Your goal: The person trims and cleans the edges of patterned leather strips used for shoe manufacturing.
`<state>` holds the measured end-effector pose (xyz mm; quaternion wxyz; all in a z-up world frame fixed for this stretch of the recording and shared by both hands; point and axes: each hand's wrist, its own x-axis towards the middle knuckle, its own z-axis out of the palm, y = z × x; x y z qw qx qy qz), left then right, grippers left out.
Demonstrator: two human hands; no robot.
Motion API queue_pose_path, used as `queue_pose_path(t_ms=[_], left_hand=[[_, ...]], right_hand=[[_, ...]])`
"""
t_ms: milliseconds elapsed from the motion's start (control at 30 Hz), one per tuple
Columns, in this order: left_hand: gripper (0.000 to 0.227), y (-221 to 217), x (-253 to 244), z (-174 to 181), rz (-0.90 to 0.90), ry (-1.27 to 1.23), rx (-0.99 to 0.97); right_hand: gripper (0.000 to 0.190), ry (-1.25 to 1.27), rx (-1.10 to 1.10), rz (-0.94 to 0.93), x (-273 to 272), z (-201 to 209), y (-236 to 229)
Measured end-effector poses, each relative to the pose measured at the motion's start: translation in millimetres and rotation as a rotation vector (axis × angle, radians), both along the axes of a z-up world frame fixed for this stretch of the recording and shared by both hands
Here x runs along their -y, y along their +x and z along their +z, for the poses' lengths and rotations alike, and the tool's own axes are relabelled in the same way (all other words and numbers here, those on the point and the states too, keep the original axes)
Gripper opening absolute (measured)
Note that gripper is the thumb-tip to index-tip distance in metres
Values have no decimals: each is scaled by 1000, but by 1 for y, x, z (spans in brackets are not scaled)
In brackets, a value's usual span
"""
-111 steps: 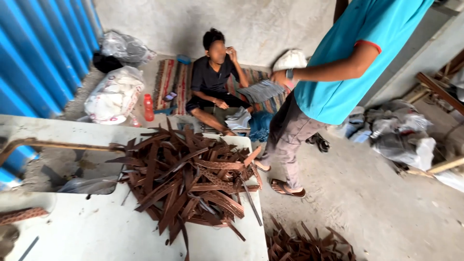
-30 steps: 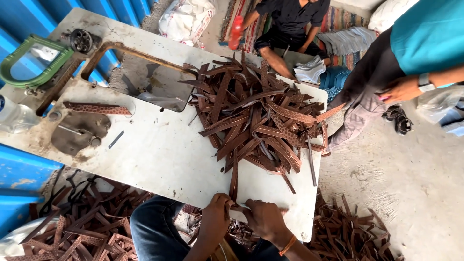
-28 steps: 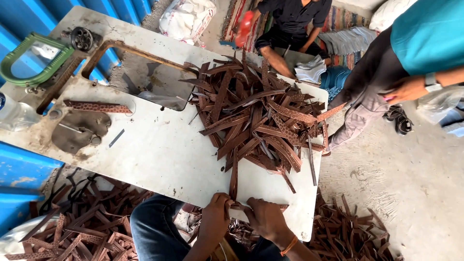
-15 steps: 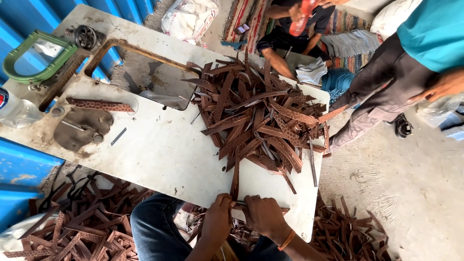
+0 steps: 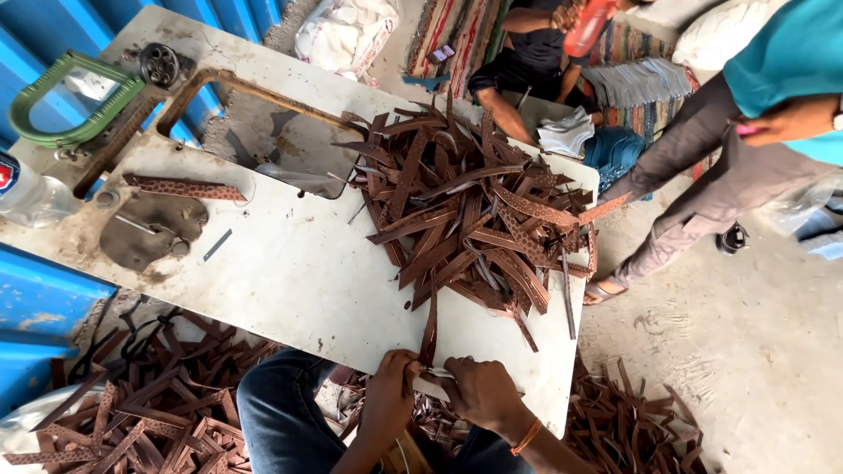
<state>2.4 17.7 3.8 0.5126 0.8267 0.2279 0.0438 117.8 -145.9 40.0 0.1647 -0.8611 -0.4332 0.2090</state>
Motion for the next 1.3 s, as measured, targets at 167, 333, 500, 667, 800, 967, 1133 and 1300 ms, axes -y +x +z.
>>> queue_pose_path(t_ms=[167,333,500,667,800,967,1133,1300], left_hand=[[10,0,1,-2,-18,67,44],[10,-2,-1,0,-14,53,60],[13,0,-3,3,-26,31,19],[15,1,-9,-31,-9,-126,196],[15,-3,-9,-24,15,-251,312],[12,-10,4,15,54,40,-79],[34,-14,7,-15,-17,146,-19],[21,-14,11,-11,-59,174,-48]], right_hand=[[29,-31,88,94,-5,1,4],[34,-127,26,106,-8,3,9],[31,-145,13,91,-11,1,7],[35,-276,-90,28,-15,13,1],[31,0,46,82,-3,-5,4],[31,7,17,14,-1,-7,0],[28,-24,-25,-9,-8,9,-1],[31,-34,22,36,-16,12,0]])
